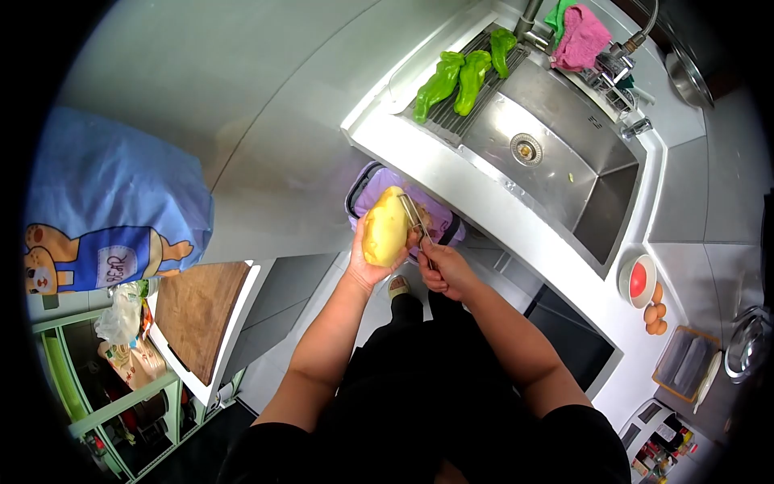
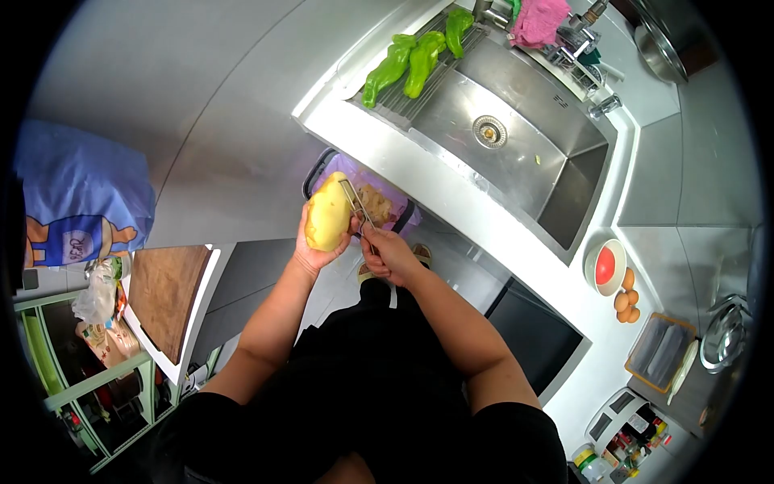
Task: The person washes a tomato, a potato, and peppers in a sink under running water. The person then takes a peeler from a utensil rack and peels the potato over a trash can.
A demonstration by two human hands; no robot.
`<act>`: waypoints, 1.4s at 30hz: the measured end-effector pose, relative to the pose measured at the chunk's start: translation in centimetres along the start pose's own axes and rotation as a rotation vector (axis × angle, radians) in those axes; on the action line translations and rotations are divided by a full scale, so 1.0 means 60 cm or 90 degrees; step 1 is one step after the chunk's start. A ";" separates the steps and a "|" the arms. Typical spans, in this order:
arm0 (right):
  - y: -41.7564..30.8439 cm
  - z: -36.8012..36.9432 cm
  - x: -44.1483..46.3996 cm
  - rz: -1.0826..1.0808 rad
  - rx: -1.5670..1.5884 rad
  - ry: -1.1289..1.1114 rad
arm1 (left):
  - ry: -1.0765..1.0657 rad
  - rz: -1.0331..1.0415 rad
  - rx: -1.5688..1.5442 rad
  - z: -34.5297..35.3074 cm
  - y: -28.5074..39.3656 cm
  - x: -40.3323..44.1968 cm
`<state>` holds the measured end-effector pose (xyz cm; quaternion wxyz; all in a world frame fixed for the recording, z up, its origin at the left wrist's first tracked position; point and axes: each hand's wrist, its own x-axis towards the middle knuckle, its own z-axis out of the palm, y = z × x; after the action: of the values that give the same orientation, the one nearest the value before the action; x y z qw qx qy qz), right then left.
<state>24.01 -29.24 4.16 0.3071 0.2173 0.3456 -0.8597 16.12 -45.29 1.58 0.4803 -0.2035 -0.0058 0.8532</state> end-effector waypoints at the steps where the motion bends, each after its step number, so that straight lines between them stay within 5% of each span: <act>1: -0.001 0.002 0.000 -0.007 -0.011 0.001 | 0.016 -0.005 0.042 0.003 -0.001 0.000; 8: 0.012 -0.006 0.007 -0.111 -0.128 0.128 | 0.084 0.025 0.084 0.004 -0.004 0.001; 10: 0.017 -0.021 0.012 -0.333 -0.282 0.334 | 0.085 0.034 0.093 0.007 -0.003 -0.001; 14: 0.007 -0.080 0.018 -0.272 -0.585 0.431 | 0.145 0.086 0.276 0.014 0.008 0.002; 20: -0.012 -0.017 -0.024 -0.472 -0.897 0.338 | 0.237 0.137 0.363 0.020 -0.003 0.005; 29: -0.019 -0.037 0.023 -0.556 -1.031 0.302 | 0.225 0.097 0.359 0.004 -0.007 -0.008; 33: -0.029 -0.043 0.042 -0.455 -1.062 0.316 | 0.236 0.109 0.427 -0.008 0.002 -0.028; 35: -0.042 -0.050 0.049 -0.300 -1.051 0.379 | 0.243 0.039 0.444 -0.006 -0.001 -0.045; 42: 0.042 -0.163 0.109 -0.189 -0.917 0.328 | 0.208 0.119 0.420 -0.013 0.014 -0.029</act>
<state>22.64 -26.04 -7.36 0.1644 0.1087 0.9048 -0.3776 16.52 -47.32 1.33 0.4348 -0.1712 0.3645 0.8055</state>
